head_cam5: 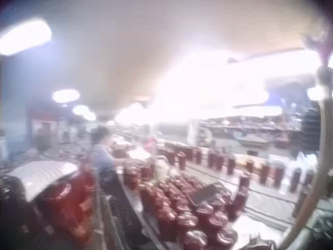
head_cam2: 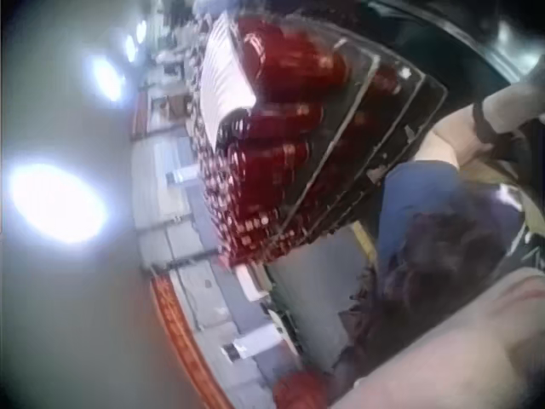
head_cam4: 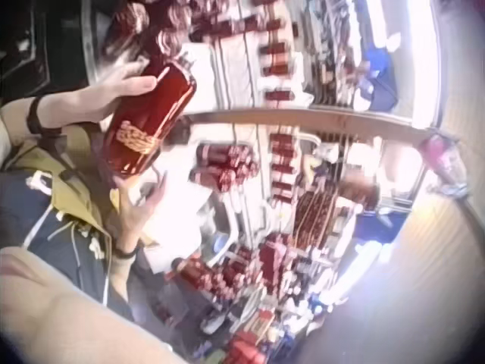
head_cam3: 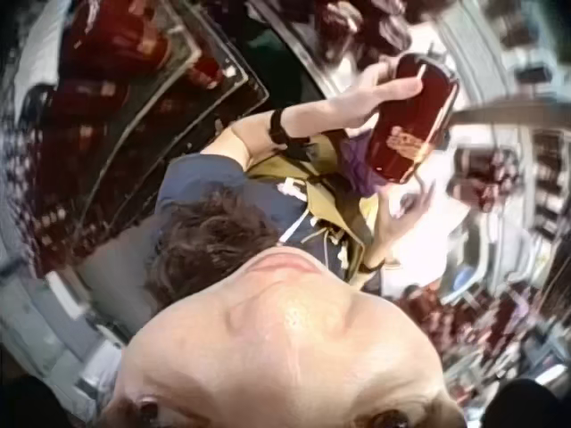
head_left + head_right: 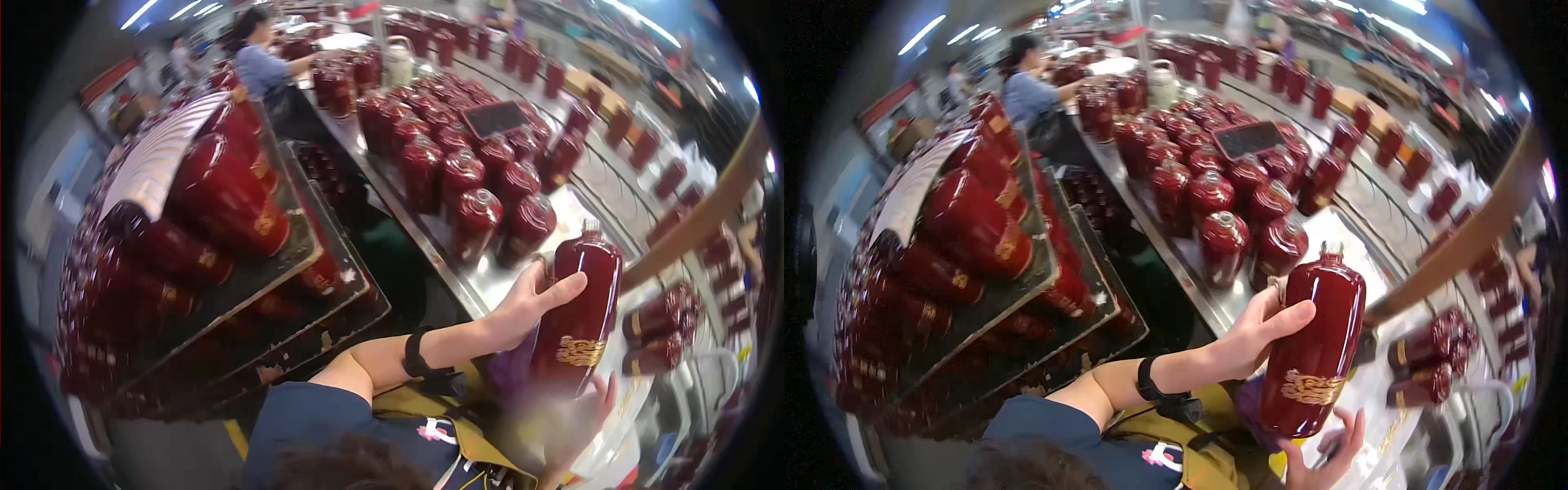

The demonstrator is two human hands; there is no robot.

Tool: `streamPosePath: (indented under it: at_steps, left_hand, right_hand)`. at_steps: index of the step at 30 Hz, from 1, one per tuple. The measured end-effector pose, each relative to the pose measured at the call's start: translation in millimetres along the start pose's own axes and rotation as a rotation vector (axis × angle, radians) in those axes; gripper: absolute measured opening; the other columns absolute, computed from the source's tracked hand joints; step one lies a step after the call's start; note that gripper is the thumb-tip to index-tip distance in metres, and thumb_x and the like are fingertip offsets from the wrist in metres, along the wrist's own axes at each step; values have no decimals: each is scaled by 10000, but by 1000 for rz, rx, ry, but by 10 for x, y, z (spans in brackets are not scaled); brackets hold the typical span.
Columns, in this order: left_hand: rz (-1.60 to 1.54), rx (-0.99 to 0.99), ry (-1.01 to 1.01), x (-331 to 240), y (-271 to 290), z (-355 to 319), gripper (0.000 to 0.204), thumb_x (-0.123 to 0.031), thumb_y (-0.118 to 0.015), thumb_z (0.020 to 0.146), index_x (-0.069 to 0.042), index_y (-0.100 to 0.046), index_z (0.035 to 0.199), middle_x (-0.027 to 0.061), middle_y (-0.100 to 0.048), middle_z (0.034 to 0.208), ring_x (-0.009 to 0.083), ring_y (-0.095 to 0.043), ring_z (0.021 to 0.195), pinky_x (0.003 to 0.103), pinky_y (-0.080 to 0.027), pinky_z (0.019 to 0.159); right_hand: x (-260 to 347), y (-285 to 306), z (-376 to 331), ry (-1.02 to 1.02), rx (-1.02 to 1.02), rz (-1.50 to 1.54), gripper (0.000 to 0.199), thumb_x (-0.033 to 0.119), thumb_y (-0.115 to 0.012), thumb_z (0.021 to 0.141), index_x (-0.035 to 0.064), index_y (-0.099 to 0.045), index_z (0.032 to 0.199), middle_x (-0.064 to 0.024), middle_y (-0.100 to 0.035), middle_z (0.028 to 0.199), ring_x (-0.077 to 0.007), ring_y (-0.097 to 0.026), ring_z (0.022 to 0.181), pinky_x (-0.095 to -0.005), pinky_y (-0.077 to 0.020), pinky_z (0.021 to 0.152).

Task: Applying decorative labels and bands to glass liquor bottles in a factory setting.

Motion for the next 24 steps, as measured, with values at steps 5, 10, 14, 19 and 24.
streamPosePath:
  at_steps: [5, 10, 14, 19, 24]
  left_hand:
    - [21, 50, 505, 859, 55, -218, 564, -342, -655, 1022, 17, -481, 1420, 118, -631, 1283, 172, -642, 1136, 358, -548, 973]
    - [235, 141, 523, 1257, 195, -120, 550, -370, -655, 1026, 41, -536, 1372, 119, -665, 1208, 155, -652, 1067, 322, -542, 942]
    - [303, 106, 555, 1432, 168, 84, 446, -347, -578, 1071, 24, -566, 1318, 112, -681, 1223, 164, -671, 1072, 328, -557, 912]
    - [467, -9, 482, 1348, 226, 263, 498, -425, -667, 1011, 62, -630, 1111, 119, -704, 1029, 140, -675, 889, 275, -558, 782]
    - [588, 1, 342, 1408, 327, 448, 408, -382, -639, 1039, 23, -638, 1084, 68, -694, 1012, 95, -627, 891, 263, -518, 778]
  right_hand:
    - [-56, -115, -222, -256, 218, 569, 1131, 127, -949, 639, -17, -320, 1568, -143, -611, 1316, -236, -637, 1143, -348, -508, 969]
    - [-327, -122, -457, -388, 203, 571, 1102, 128, -966, 633, 28, -369, 1554, -142, -664, 1229, -229, -663, 1118, -347, -501, 988]
    - [-472, -113, -352, -382, 160, 486, 1108, 157, -978, 629, 54, -379, 1556, -139, -667, 1220, -242, -665, 1107, -352, -493, 999]
    - [-540, -137, -66, -390, 253, 581, 1100, 177, -977, 641, 79, -380, 1561, -166, -662, 1278, -277, -656, 1181, -382, -483, 1042]
    - [-632, -261, 37, -272, 177, 471, 1113, 216, -968, 647, 76, -363, 1571, -193, -653, 1293, -322, -655, 1187, -381, -514, 1009]
Point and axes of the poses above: each hand's wrist, its own z-axis towards the middle knuckle, its own y-axis out of the back of the hand, x = y × z, the point moved 2 cm from there along z, towards the middle knuckle
